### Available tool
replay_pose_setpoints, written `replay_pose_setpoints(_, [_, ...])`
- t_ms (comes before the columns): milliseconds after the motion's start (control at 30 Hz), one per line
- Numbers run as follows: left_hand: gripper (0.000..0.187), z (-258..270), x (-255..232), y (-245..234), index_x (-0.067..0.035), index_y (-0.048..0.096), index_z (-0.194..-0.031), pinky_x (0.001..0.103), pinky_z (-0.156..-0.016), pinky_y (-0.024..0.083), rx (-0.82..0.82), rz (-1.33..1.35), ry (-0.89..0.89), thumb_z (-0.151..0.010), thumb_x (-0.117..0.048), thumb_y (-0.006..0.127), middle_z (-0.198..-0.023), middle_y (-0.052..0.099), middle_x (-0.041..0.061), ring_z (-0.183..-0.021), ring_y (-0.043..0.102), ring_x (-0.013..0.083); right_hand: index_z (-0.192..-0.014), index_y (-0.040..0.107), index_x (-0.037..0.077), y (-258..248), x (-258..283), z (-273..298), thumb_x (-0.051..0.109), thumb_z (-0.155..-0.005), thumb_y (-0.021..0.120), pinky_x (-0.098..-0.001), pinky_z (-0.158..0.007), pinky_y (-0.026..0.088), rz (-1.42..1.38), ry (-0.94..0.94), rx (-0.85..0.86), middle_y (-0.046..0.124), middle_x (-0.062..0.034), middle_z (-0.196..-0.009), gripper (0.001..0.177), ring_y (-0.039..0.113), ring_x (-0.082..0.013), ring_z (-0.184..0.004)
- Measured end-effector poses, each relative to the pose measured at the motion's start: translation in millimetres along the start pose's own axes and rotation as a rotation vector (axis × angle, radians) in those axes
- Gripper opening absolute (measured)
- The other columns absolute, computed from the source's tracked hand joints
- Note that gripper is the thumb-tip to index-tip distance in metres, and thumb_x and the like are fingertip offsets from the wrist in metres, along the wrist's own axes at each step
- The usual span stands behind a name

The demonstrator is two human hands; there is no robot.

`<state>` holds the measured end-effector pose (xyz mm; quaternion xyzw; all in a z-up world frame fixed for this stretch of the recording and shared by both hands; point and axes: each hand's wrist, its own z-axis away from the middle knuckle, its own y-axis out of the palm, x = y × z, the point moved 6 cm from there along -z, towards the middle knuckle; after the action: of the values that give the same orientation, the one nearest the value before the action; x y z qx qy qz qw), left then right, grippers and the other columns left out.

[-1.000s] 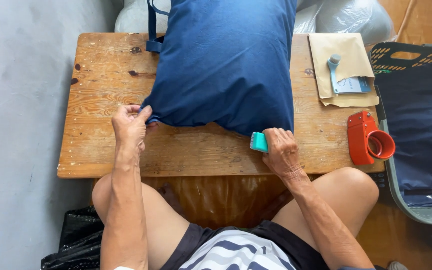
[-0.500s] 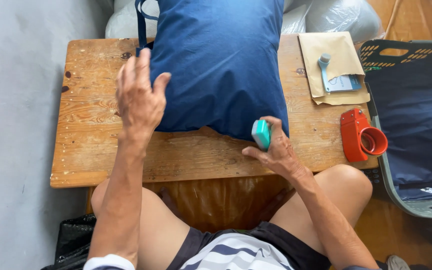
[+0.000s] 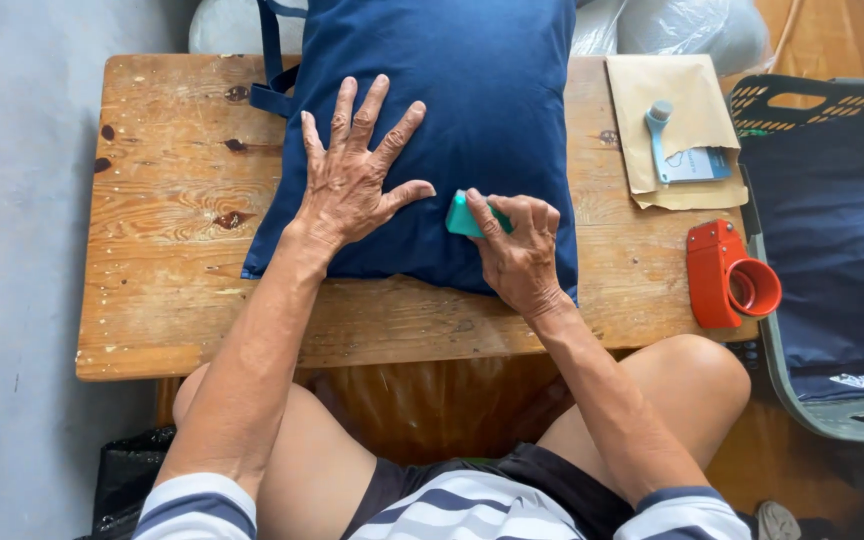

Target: The person uses a green lint remover to clean the surface of a blue pillow placed on a wooden table. They repeatedly rub the tool across the pillow's surface, turning it over to treat different areas.

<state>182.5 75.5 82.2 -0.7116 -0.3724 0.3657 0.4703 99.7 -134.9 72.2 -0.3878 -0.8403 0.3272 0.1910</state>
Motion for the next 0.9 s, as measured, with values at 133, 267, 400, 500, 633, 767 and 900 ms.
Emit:
replay_pose_setpoints(133, [0.092, -3, -4, -9, -0.039, 0.017, -0.169, 0.089, -0.110, 0.007, 0.006, 0.055, -0.032, -0.098, -0.080, 0.061, -0.174, -0.004, 0.008, -0.158, -0.010, 0.0398, -0.148, 0.056, 0.018, 2, 9, 20, 0.018, -0.112, 0.052, -0.0443, -0.091, 0.037, 0.028, -0.028, 0.054, 0.059, -0.0096, -0.122, 0.036, 0.058, -0.0300, -0.106])
replay_pose_setpoints(267, [0.133, 0, 10, -11, -0.039, 0.004, -0.170, 0.090, -0.109, 0.010, 0.078, 0.181, -0.266, -0.078, -0.088, 0.085, -0.169, -0.021, 0.015, -0.156, -0.017, 0.0505, -0.146, 0.057, 0.021, 6, 16, 35, 0.016, -0.109, 0.054, -0.0447, -0.094, 0.037, 0.013, 0.012, 0.130, 0.057, -0.0101, -0.121, 0.037, 0.056, -0.0301, -0.106])
replay_pose_setpoints(400, [0.144, 1, 14, -13, -0.037, -0.006, -0.167, 0.086, -0.110, 0.021, 0.114, 0.174, -0.347, -0.069, -0.095, 0.083, -0.171, -0.013, 0.021, -0.158, -0.004, 0.0539, -0.146, 0.058, 0.022, 14, 17, 56, 0.012, -0.106, 0.056, -0.0449, -0.099, 0.034, -0.103, 0.041, 0.224, 0.054, -0.0104, -0.122, 0.041, 0.056, -0.0296, -0.109])
replay_pose_setpoints(500, [0.143, 3, 13, -14, -0.036, -0.006, -0.166, 0.084, -0.112, 0.019, 0.115, 0.207, -0.349, -0.071, -0.092, 0.084, -0.172, -0.013, 0.020, -0.158, -0.005, 0.0527, -0.144, 0.058, 0.023, 10, 16, 55, 0.020, -0.106, 0.059, -0.0477, -0.100, 0.034, -0.205, 0.057, 0.293, 0.056, -0.0097, -0.123, 0.038, 0.054, -0.0298, -0.109])
replay_pose_setpoints(633, [0.141, 4, 14, -14, -0.037, -0.006, -0.166, 0.084, -0.112, 0.018, 0.119, 0.230, -0.354, -0.071, -0.092, 0.083, -0.172, -0.012, 0.020, -0.158, -0.006, 0.0516, -0.148, 0.054, 0.025, 15, 10, 61, 0.019, -0.100, 0.064, -0.0491, -0.097, 0.035, -0.195, 0.040, 0.390, 0.054, -0.0086, -0.123, 0.049, 0.053, -0.0291, -0.108])
replay_pose_setpoints(767, [0.126, 4, 15, -14, -0.039, -0.007, -0.165, 0.084, -0.113, 0.007, 0.160, 0.264, -0.367, -0.078, -0.092, 0.068, -0.171, -0.017, 0.019, -0.158, -0.011, 0.0495, -0.150, 0.053, 0.024, 19, 9, 71, 0.022, -0.094, 0.071, -0.0482, -0.088, 0.037, -0.310, 0.107, 0.615, 0.053, -0.0064, -0.116, 0.059, 0.049, -0.0282, -0.099])
replay_pose_setpoints(900, [0.119, 4, 22, -10, -0.041, -0.004, -0.165, 0.086, -0.111, 0.004, 0.162, 0.326, -0.373, -0.078, -0.091, 0.061, -0.172, -0.015, 0.018, -0.158, -0.012, 0.0496, -0.148, 0.056, 0.018, 4, 19, 71, 0.028, -0.093, 0.070, -0.0424, -0.089, 0.035, -0.501, 0.335, 1.087, 0.051, -0.0039, -0.110, 0.057, 0.048, -0.0242, -0.105])
